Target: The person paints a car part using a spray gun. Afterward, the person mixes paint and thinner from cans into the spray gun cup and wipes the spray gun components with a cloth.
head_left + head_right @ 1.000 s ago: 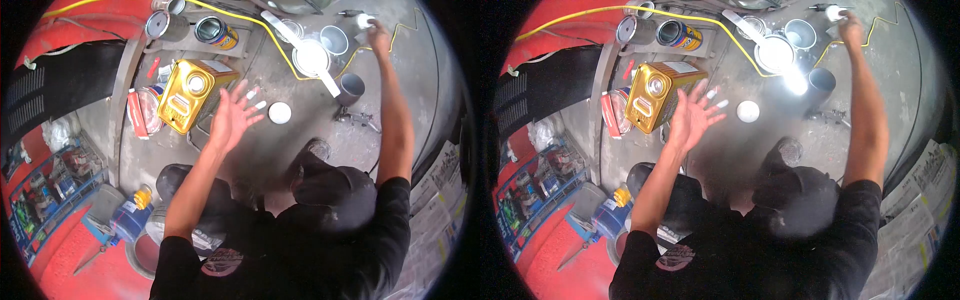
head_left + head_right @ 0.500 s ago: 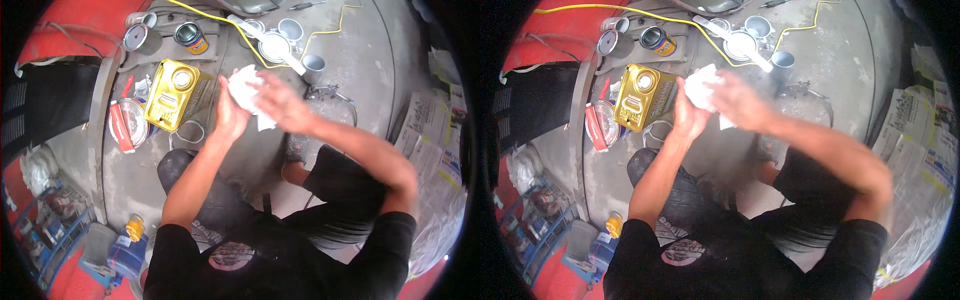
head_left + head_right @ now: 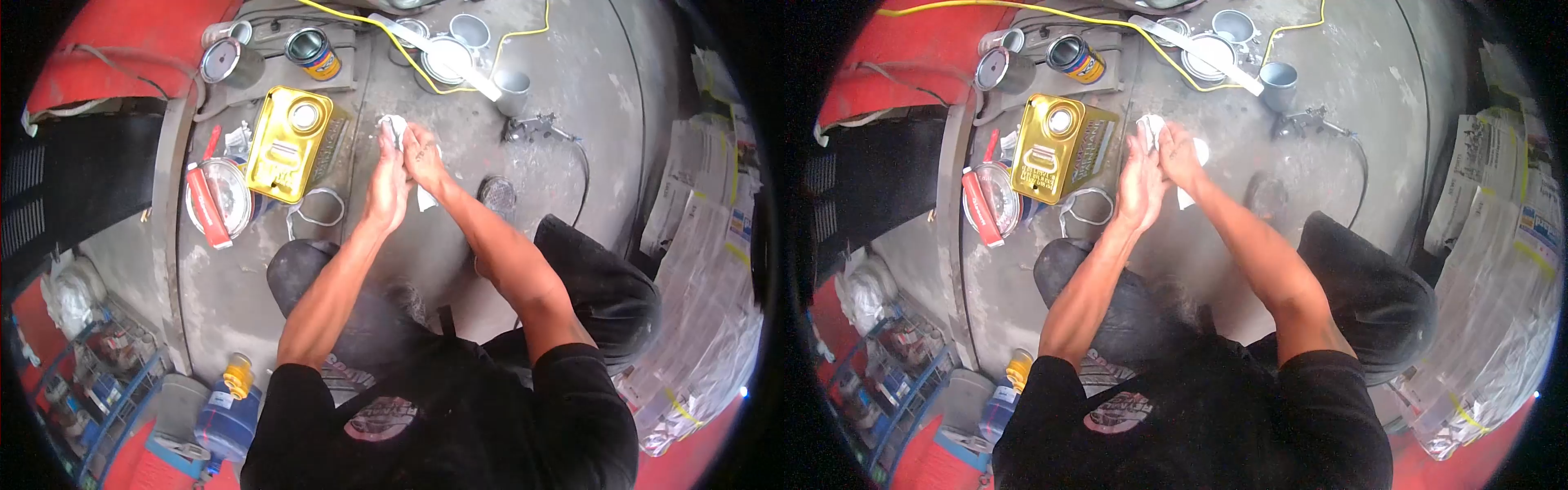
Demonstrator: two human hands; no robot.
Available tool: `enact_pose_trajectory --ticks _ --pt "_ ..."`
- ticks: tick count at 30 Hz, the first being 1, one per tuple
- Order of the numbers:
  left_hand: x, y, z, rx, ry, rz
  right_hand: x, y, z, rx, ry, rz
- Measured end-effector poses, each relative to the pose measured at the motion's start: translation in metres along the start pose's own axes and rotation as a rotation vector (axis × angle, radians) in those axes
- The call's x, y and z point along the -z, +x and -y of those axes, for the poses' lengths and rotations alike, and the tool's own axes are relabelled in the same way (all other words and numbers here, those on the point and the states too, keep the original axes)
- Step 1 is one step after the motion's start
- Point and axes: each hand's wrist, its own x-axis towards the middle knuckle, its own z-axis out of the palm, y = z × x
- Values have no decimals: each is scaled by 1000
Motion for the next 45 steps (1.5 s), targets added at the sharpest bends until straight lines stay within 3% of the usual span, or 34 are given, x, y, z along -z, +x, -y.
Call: enact_pose_trajectory --ticks 4,7,8,10,11,12,14,16,18,20,21,23,24,26,30,32,38,41,44,45 --pt "-1 -2 -8 30 48 102 21 12 -12 22 10 -136" --pt "-6 -2 -20 -71 111 191 61 20 -25 -86 305 -259" --pt "-3 0 -17 -103 160 148 70 14 -32 -202 405 -176" --pt "6 10 -6 -163 247 53 62 -17 -16 76 161 -130" --pt "9 18 6 -280 297 57 32 -26 -23 244 12 -218" --pt "5 27 23 -207 360 38 23 -30 -20 237 20 -198" --pt "-7 5 22 -303 595 102 6 -39 -16 225 35 -158" --pt "-6 -1 7 -321 686 215 24 -28 -19 103 260 65" --pt "-7 -13 4 -297 900 311 46 -8 -53 -28 179 90" --pt "-4 -20 -7 -255 1277 396 71 5 -67 27 281 47" --pt "-13 -30 -13 -353 1314 368 88 8 -66 -8 338 64" --pt "-13 -35 -25 -401 1532 373 120 10 -13 -231 472 182" --pt "-11 -37 -27 -423 1637 381 127 6 10 -201 522 212" --pt "-6 -37 -22 -460 1656 380 132 6 36 -164 413 196" --pt "-2 -32 -22 -425 1694 445 110 -4 51 34 90 544" --pt "0 -32 -19 -427 1677 460 80 -13 56 -131 -18 596" --pt "10 -41 -7 -509 1716 455 55 -19 13 -164 -140 407" --pt "7 -41 -4 -410 1796 502 49 -12 -12 -220 -310 276" --pt "11 -37 -2 -426 1953 559 55 12 -108 -69 -118 106" --pt "12 -39 -5 -443 1956 542 80 2 -33 -99 36 175"
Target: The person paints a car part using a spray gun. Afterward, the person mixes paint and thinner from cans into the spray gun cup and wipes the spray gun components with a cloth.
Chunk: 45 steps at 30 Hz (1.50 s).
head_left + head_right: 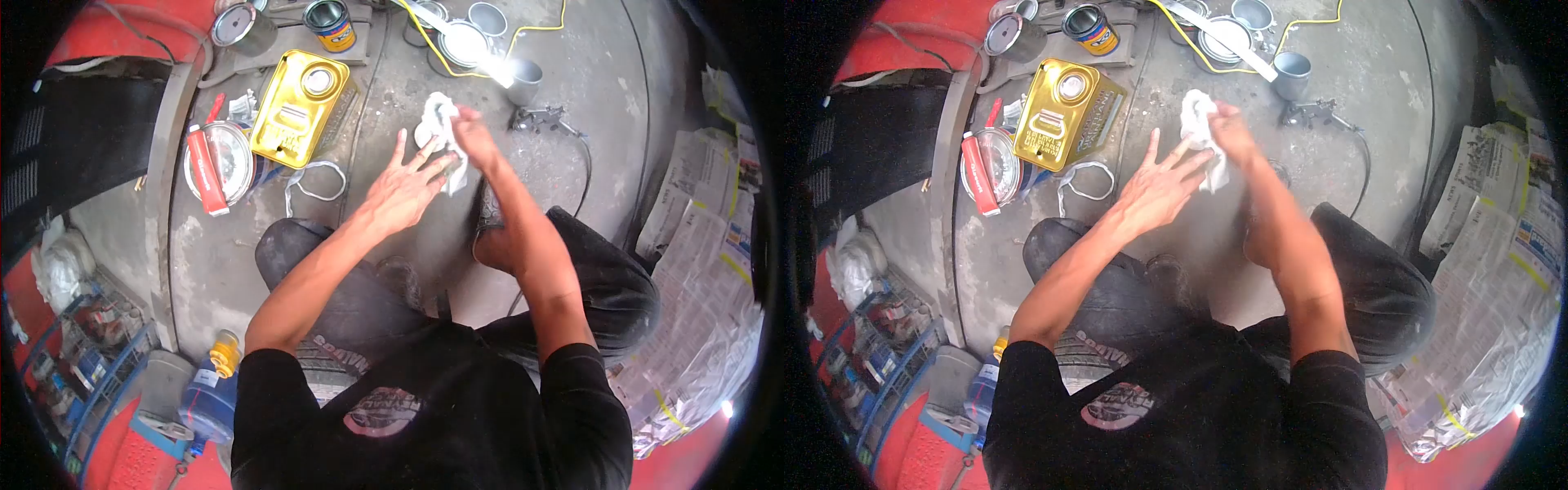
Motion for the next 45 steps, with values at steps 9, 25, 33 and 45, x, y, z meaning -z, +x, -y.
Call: enact_pose_trajectory --ticks 9,25,33,45 --pt "-6 -2 7 26 5 72 -16 -15 38 -225 -94 195" --pt "5 -2 8 118 -130 -132 -34 -23 -13 -59 -18 3" --pt "-8 28 -6 848 -2080 -395 -71 -38 29 54 -163 -207" --pt "-22 71 9 573 -1758 -622 38 -62 64 -61 -206 148"
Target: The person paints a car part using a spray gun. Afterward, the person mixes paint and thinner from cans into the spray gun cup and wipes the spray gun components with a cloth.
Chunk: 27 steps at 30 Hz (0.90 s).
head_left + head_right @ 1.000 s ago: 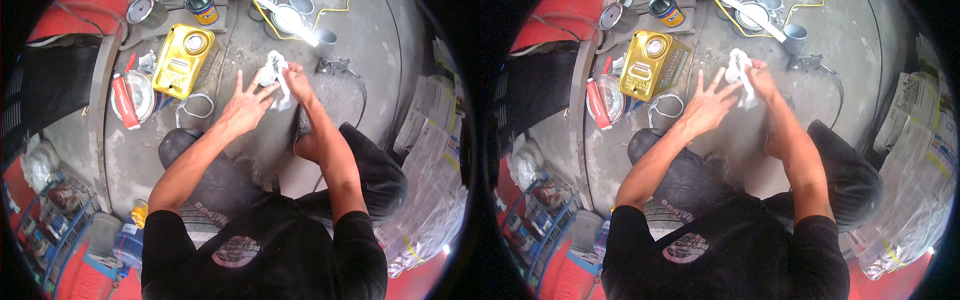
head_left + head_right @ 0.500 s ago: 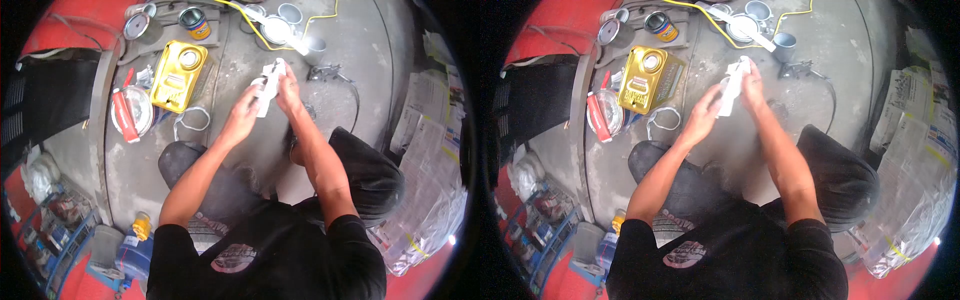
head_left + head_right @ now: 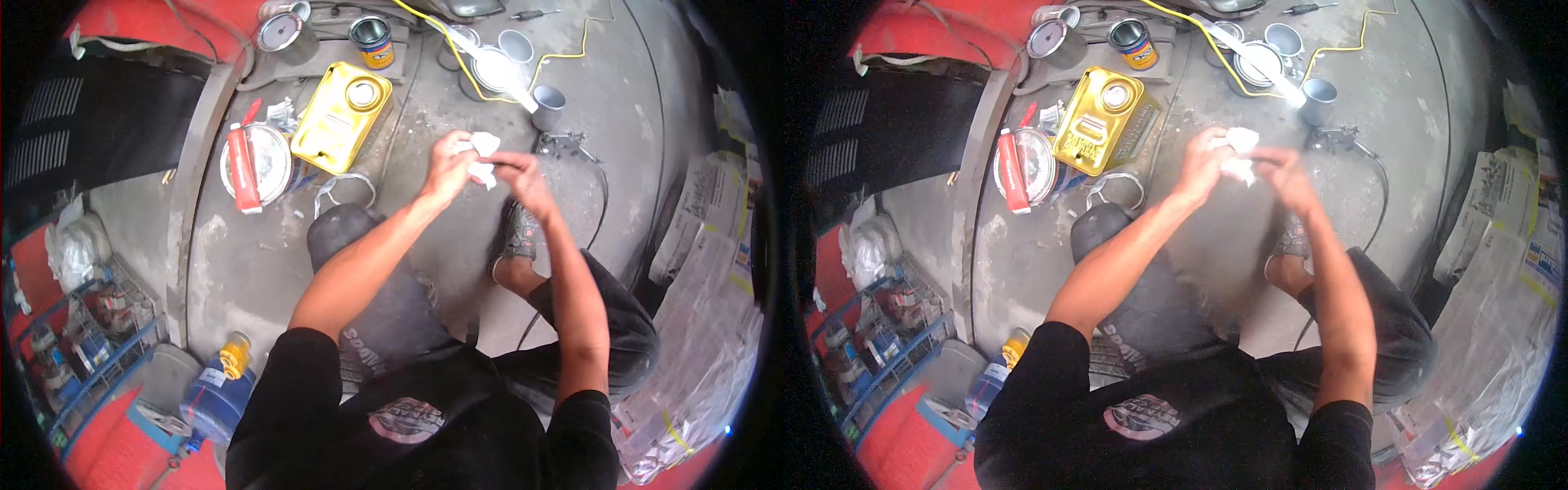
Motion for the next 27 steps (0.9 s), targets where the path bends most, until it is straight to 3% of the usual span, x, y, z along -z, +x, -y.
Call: enact_pose_trajectory --ticks 2,3,6,8,10,13,14,16,17,20,21,23,24,25,27 --pt "-9 -9 -5 10 145 58 34 0 -9 52 115 -52" --pt "-15 -14 -7 18 218 99 54 -3 -11 30 -81 -17" --pt "-15 -4 8 -472 589 132 123 -23 1 -14 -644 8" --pt "-9 -2 1 -237 485 198 153 -44 11 -24 -959 -19" --pt "-11 4 -13 -1 622 201 180 -54 30 -91 -1015 -29" --pt "-25 1 -27 -109 817 276 205 -59 30 -179 -1078 -8" --pt "-25 3 -19 -254 866 263 213 -59 25 -202 -1096 6" --pt "-28 2 -22 -550 963 212 223 -58 9 -178 -1110 12" --pt "-27 -3 -22 -393 926 230 225 -51 -6 -192 -1122 9" --pt "-23 -27 -40 -328 827 262 231 -11 -64 -142 -1059 -50" --pt "-21 -38 -51 -135 700 257 235 7 -91 -104 -1014 -73" --pt "-6 -48 -56 -338 830 148 254 44 -156 116 -891 -137" --pt "-4 -56 -56 -432 894 112 251 53 -154 7 -758 -26" --pt "-4 -75 -75 -354 861 -16 253 74 -154 -85 -619 99" --pt "2 -88 -87 -564 953 -217 254 83 -149 -173 -406 221"
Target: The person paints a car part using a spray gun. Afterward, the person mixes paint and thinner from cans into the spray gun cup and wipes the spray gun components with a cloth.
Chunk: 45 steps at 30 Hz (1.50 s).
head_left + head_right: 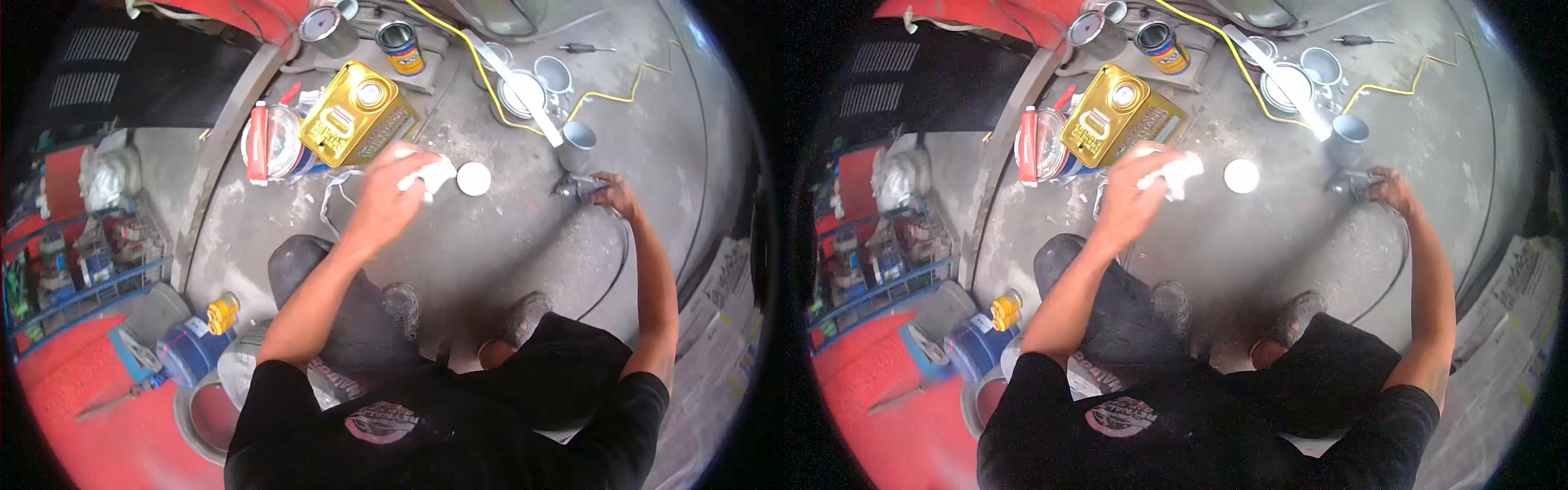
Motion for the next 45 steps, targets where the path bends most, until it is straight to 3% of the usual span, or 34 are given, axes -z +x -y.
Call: enact_pose_trajectory --ticks 2,5,7,9,11,17,21,24,30,33,37,40,43,45 --pt "21 1 -5 -67 177 -180 0 6 7 -2 92 110" --pt "55 12 -7 -164 537 -349 -5 35 -75 165 -64 -1" --pt "67 27 -1 -181 779 -324 -15 17 -91 213 205 9" --pt "73 39 24 -81 981 -171 -41 4 -110 345 477 -100" --pt "75 42 56 -106 1142 -32 -49 -25 -85 311 224 -189" --pt "71 50 65 57 1040 25 -60 -127 -1 157 -112 -249" --pt "81 57 61 134 984 51 -72 -141 11 253 -178 -242" --pt "75 51 61 98 993 25 -83 -135 19 425 -229 -307" --pt "68 46 58 34 982 -6 -91 -117 47 571 -151 -255" --pt "69 47 61 59 999 33 -95 -125 87 297 5 -145" --pt "70 45 60 41 976 46 -90 -137 111 404 234 -328" --pt "71 42 61 16 954 53 -62 -155 134 301 377 -391" --pt "72 44 63 9 942 54 -27 -151 118 -9 98 -380" --pt "72 44 63 -1 957 41 -22 -149 117 38 170 -332"
